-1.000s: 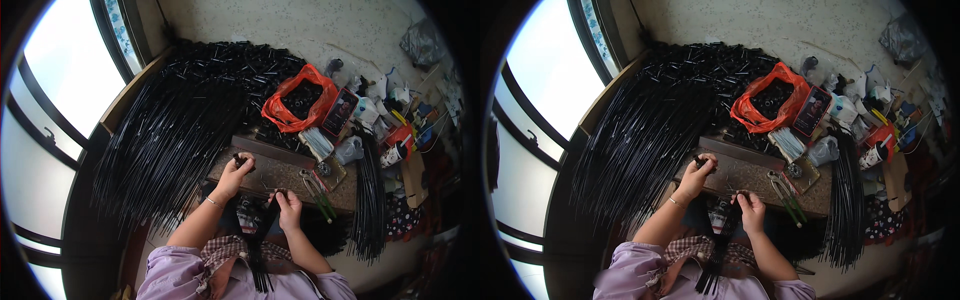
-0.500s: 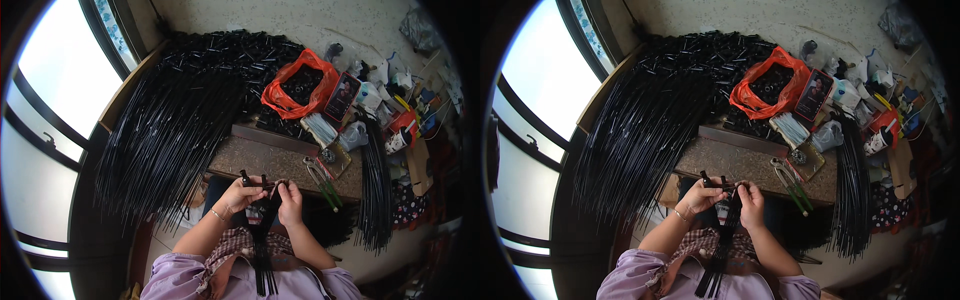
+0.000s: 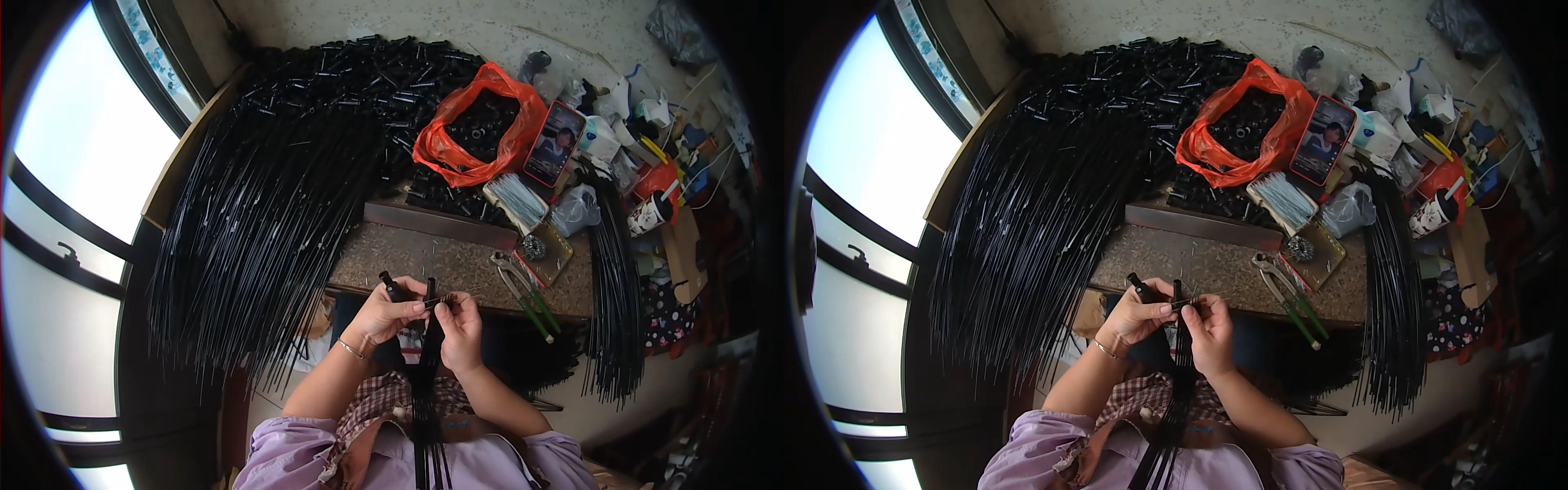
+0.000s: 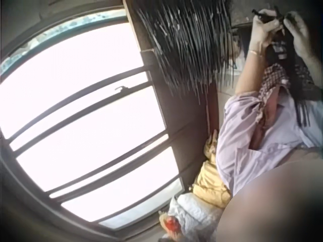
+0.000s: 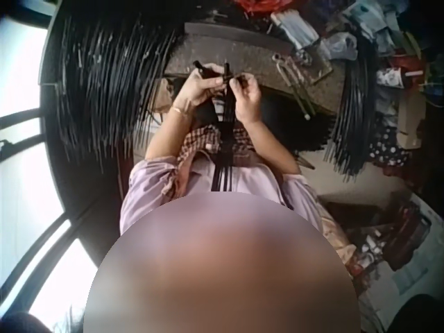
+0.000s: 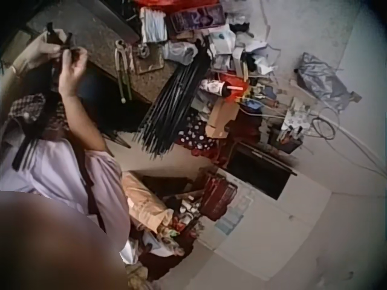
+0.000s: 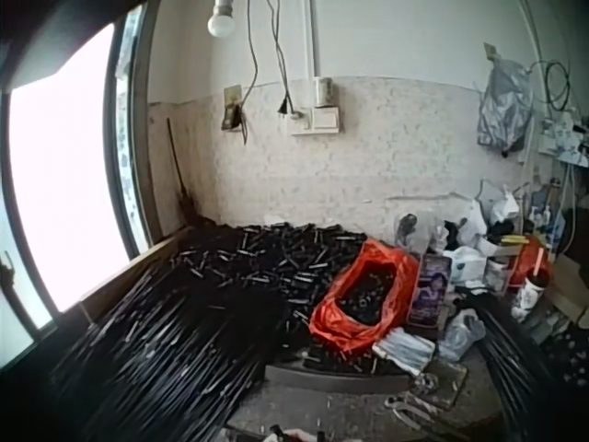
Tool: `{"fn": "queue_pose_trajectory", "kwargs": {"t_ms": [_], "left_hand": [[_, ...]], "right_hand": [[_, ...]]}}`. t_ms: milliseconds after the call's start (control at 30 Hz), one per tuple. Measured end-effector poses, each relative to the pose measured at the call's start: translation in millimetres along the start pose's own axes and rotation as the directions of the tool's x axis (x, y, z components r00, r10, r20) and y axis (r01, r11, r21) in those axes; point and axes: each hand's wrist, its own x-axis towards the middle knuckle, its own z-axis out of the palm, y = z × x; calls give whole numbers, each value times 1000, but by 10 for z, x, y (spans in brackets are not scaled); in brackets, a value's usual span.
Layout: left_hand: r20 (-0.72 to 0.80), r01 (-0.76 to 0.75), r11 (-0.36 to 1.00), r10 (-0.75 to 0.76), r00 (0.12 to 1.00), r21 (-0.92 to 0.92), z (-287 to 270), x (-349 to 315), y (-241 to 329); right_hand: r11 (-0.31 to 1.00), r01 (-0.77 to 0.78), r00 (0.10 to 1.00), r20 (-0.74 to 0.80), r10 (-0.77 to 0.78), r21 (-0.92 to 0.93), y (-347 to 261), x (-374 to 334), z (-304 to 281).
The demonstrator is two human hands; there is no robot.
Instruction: Sorting and assembling bundles of black rods using pliers and clippers.
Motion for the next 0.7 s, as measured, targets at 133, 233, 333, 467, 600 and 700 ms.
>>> {"fn": "queue_pose_trajectory", "kwargs": {"t_ms": [133,233,333,467,600,700], "left_hand": [[-7,-19,999,20,1000,46,11,10,30],[-10,-52,997,53,999,59,31,11,31],[-15,-82,993,83,996,80,29,5,13],[-43,-119,984,126,991,134,92,-18,21],[-71,-99,980,112,991,172,138,-41,33],[-46,-168,967,180,983,189,142,-50,-4]], "right_hand": [[999,-40,999,5,40,31,-5,29,11],[998,-43,999,11,43,35,-27,44,36],[997,-66,998,9,65,42,-13,46,17],[995,-80,997,11,80,61,-11,57,7],[995,-80,997,19,79,64,-19,52,4],[997,-52,999,-6,52,52,-11,46,17]]}}
